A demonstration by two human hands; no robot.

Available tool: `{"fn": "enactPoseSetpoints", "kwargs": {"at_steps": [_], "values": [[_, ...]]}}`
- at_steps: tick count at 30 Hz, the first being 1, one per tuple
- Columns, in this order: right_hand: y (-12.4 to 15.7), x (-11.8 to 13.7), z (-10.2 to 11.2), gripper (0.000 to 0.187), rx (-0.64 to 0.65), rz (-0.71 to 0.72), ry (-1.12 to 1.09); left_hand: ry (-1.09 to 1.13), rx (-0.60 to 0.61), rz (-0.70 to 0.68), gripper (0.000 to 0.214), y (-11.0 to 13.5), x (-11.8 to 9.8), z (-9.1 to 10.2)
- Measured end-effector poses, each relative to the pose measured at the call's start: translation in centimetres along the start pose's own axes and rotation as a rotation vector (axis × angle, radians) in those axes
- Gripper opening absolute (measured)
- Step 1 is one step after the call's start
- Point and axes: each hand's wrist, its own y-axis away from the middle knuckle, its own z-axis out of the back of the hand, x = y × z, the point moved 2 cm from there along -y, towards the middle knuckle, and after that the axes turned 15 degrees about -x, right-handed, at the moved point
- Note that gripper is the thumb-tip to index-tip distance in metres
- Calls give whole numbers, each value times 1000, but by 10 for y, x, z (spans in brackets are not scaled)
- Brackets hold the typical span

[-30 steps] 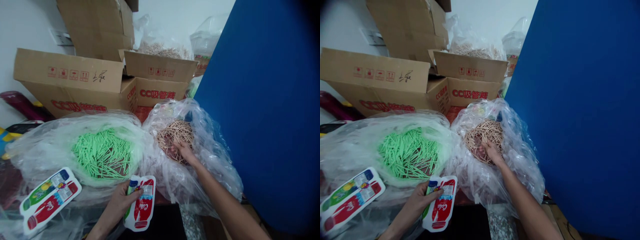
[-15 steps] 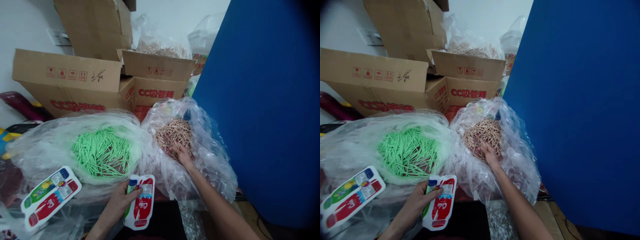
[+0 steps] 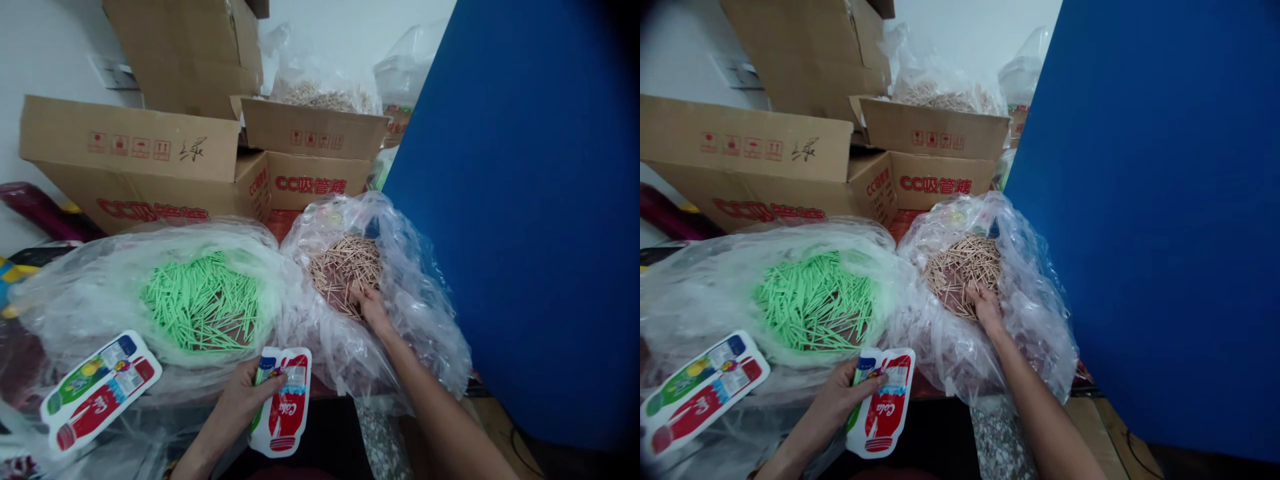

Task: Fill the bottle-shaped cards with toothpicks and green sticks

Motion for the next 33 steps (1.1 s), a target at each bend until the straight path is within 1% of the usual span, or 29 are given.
{"fn": "enactPoseSetpoints", "kwargs": {"at_steps": [3,6,9,12,15,20,24,26,29,31,33], "values": [[-8,0,7,26,-43,-12,9,-4,9,-12,24,1,-3,-2],[-11,1,11,27,-47,-38,-34,3,19,-11,24,0,-5,-6],[-5,-1,10,30,-41,-54,-114,3,19,-17,24,-1,-3,-7],[6,-4,9,28,-34,-59,-160,-5,46,-22,23,-1,-2,-9],[10,-4,11,26,-40,-79,-211,-4,93,-23,24,-1,-7,-12],[5,5,15,32,-99,-116,-332,43,160,-71,22,-12,-25,-29],[12,5,15,22,-92,-145,-358,91,183,-69,22,-23,-30,-45],[14,6,15,21,-102,-169,-396,97,202,-67,22,-27,-32,-52],[10,20,19,24,-145,-207,-503,67,238,-111,20,-33,-40,-59],[7,39,22,25,-156,-244,-643,38,275,-137,20,-39,-48,-66],[6,62,24,23,-123,-310,-847,23,314,-144,20,-48,-55,-74]]}}
